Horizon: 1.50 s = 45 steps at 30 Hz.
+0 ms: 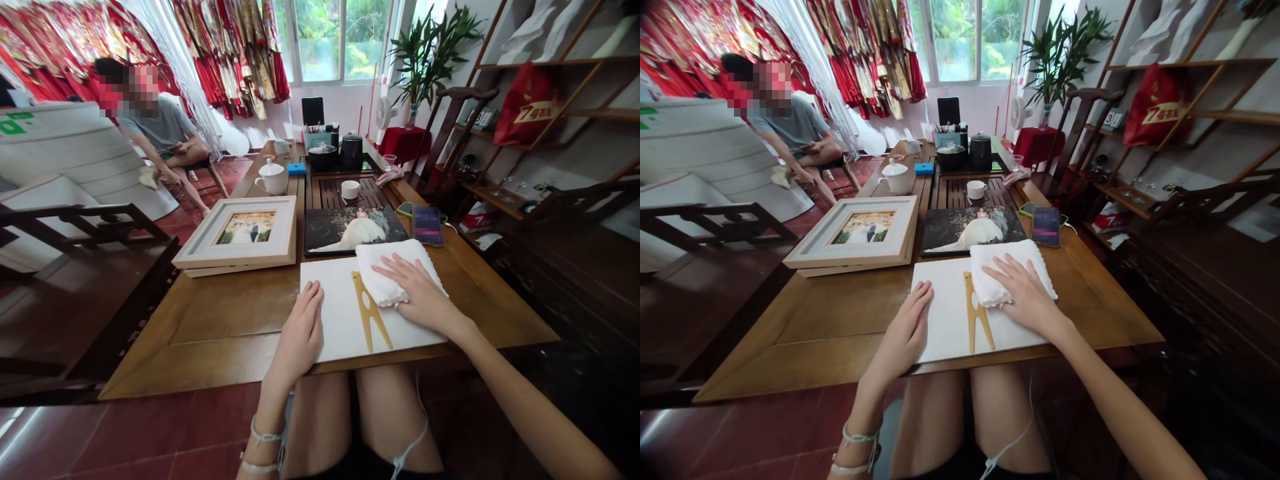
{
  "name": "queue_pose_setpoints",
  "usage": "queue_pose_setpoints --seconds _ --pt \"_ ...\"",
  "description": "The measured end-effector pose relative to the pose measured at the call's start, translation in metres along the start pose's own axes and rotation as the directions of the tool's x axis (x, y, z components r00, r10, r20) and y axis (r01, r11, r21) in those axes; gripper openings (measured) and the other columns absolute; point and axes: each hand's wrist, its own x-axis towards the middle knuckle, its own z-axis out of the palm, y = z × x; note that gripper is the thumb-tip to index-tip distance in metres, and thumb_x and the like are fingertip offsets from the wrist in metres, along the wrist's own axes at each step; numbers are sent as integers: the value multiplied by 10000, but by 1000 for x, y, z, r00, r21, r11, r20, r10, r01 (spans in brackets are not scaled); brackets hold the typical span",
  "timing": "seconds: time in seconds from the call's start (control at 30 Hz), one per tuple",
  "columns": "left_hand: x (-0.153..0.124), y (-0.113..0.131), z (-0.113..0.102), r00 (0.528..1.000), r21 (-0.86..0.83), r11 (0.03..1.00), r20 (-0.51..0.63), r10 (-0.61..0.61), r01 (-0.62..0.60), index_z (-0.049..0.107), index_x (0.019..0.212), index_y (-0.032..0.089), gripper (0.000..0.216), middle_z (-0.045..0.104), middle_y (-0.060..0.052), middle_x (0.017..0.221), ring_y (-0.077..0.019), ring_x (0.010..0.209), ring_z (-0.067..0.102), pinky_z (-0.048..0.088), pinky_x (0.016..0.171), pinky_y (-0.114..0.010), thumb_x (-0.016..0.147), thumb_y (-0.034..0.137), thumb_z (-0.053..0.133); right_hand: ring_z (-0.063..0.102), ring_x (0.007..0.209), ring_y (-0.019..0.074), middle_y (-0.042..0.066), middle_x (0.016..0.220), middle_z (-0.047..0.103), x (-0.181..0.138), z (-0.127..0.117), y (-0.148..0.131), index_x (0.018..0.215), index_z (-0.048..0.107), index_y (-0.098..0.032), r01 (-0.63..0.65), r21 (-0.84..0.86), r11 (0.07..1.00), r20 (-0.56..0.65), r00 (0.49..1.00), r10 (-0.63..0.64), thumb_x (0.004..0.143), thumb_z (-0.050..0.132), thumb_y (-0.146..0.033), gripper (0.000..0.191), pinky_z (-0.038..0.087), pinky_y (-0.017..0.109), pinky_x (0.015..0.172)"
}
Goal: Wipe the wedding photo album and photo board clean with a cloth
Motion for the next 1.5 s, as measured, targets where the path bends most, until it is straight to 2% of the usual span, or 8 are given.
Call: queue_pose_setpoints --seconds 0.2,0.4,0.5,0.63,0.83,1.0,1.27,1.5 --pt "1 2 0 1000 -9 1000 -10 -13 13 443 1402 121 443 383 -144 1535 -229 1470 267 261 1204 -510 984 159 301 130 1480 284 29 1573 307 -55 -3 -15 1472 387 -270 43 -36 998 16 999 -43 602 445 -35 904 112 642 1153" --pt "-1 -1 0 1000 -16 1000 -3 15 -15 423 1427 167 475 362 -127 1550 -239 1475 254 262 1200 -525 963 123 327 212 1462 256 -17 1558 333 -113 -34 -17 1479 355 -365 142 215 966 204 961 -187 702 445 -46 845 130 585 1178" --pt "-1 -3 0 1000 -16 1000 -11 23 -23 425 1428 179 477 365 -119 1550 -239 1475 254 257 1203 -524 963 123 331 221 1459 255 -24 1549 350 -102 -40 -2 1453 402 -372 98 303 948 242 954 -176 731 471 -66 788 133 570 1182" --pt "-2 -2 0 1000 -1 1000 2 22 -22 418 1428 167 471 364 -125 1549 -236 1478 245 261 1201 -529 970 124 315 203 1465 264 14 1542 370 -53 -27 14 1456 415 -299 39 300 953 120 990 -79 734 474 -100 752 109 587 1181" --pt "-2 0 -2 1000 -2 1000 12 24 -24 408 1431 177 469 360 -119 1553 -231 1478 243 263 1201 -527 971 127 328 254 1447 297 72 1515 414 6 -6 3 1430 456 -215 -100 166 981 14 995 99 691 463 -92 749 145 619 1161" --pt "-2 -1 -1 1000 -5 1000 9 29 -29 395 1439 184 471 357 -117 1554 -227 1480 238 261 1202 -527 978 131 312 184 1452 380 127 1538 364 -1 5 -44 1467 408 -181 -123 -25 992 15 992 123 712 454 -80 762 143 717 1103" --pt "0 3 -3 1000 0 1000 23 -2 2 423 1415 174 448 369 -119 1547 -231 1478 246 278 1197 -516 978 148 327 58 1467 397 131 1581 271 -53 10 -105 1475 389 -191 208 -23 978 122 971 -204 636 500 -77 854 43 719 1114" --pt "-2 -2 -1 1000 -5 1000 18 17 -17 381 1452 196 498 362 -109 1552 -217 1479 244 261 1202 -515 968 110 306 163 1433 455 208 1542 323 2 11 -105 1431 442 -83 57 -128 990 86 995 -46 741 558 -131 702 114 720 1107"
